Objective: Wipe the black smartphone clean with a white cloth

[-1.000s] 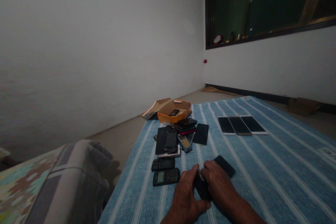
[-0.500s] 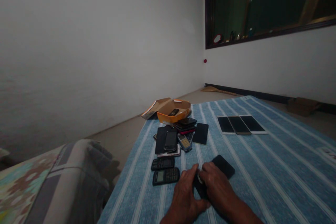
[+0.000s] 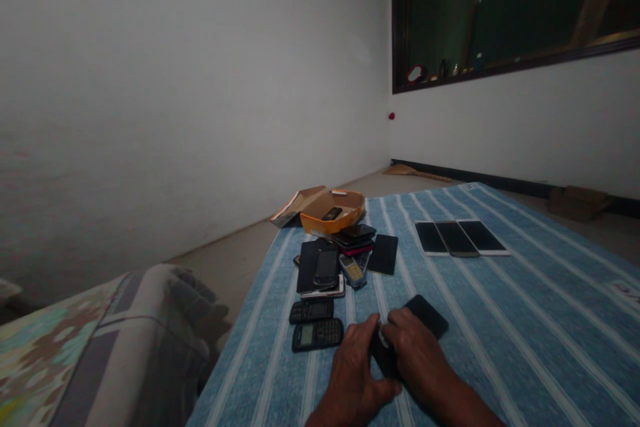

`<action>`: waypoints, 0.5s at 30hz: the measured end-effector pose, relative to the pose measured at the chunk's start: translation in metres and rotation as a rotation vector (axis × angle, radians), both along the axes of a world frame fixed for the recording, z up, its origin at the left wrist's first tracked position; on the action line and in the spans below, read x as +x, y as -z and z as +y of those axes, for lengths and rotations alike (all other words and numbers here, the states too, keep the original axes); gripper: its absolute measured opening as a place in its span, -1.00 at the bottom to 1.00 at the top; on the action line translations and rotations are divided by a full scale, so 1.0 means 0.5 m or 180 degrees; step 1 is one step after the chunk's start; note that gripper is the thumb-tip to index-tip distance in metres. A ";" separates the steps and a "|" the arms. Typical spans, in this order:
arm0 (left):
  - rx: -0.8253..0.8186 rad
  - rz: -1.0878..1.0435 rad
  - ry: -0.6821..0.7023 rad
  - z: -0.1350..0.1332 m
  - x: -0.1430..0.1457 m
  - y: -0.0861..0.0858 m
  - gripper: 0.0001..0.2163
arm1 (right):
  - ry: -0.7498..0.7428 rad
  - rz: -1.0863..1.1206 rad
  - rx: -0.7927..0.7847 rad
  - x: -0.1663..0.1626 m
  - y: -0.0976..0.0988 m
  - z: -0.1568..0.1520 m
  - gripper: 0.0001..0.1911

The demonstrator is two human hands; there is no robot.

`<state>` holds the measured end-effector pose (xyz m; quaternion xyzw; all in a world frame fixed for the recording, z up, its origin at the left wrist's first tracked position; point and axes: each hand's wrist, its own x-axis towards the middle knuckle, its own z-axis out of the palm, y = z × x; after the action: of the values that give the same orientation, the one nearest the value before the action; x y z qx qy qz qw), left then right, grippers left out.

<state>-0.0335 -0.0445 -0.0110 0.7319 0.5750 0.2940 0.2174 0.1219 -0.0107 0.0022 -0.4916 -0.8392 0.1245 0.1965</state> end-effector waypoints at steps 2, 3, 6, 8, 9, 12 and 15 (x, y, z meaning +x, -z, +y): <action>0.0005 0.0028 0.0003 -0.001 -0.001 0.002 -0.14 | -0.0016 0.0015 0.0039 0.000 0.005 -0.001 -0.73; 0.0018 0.0053 0.0016 0.000 -0.002 0.003 -0.14 | -0.0023 0.0007 0.0044 -0.001 0.007 -0.002 -0.74; 0.0144 0.0148 0.0099 0.001 -0.005 0.010 -0.16 | -0.0010 -0.0011 0.0062 -0.004 0.012 -0.009 -0.77; 0.0283 0.0228 0.0136 0.002 -0.005 0.014 -0.20 | -0.0005 0.0017 0.0091 -0.007 0.013 -0.013 -0.80; 0.0332 0.0274 0.0147 0.003 -0.005 0.015 -0.22 | -0.0020 0.0041 0.0110 -0.008 0.013 -0.015 -0.81; 0.0351 0.0369 0.0190 0.002 -0.006 0.015 -0.24 | -0.0043 0.0089 0.0166 -0.009 0.013 -0.020 -0.82; 0.0396 0.0390 0.0244 -0.001 -0.009 0.014 -0.25 | -0.0078 0.0101 0.0240 -0.008 0.017 -0.023 -0.83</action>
<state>-0.0379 -0.0449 -0.0179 0.7821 0.5394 0.2753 0.1470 0.1177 -0.0219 -0.0061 -0.4714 -0.8461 0.1029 0.2266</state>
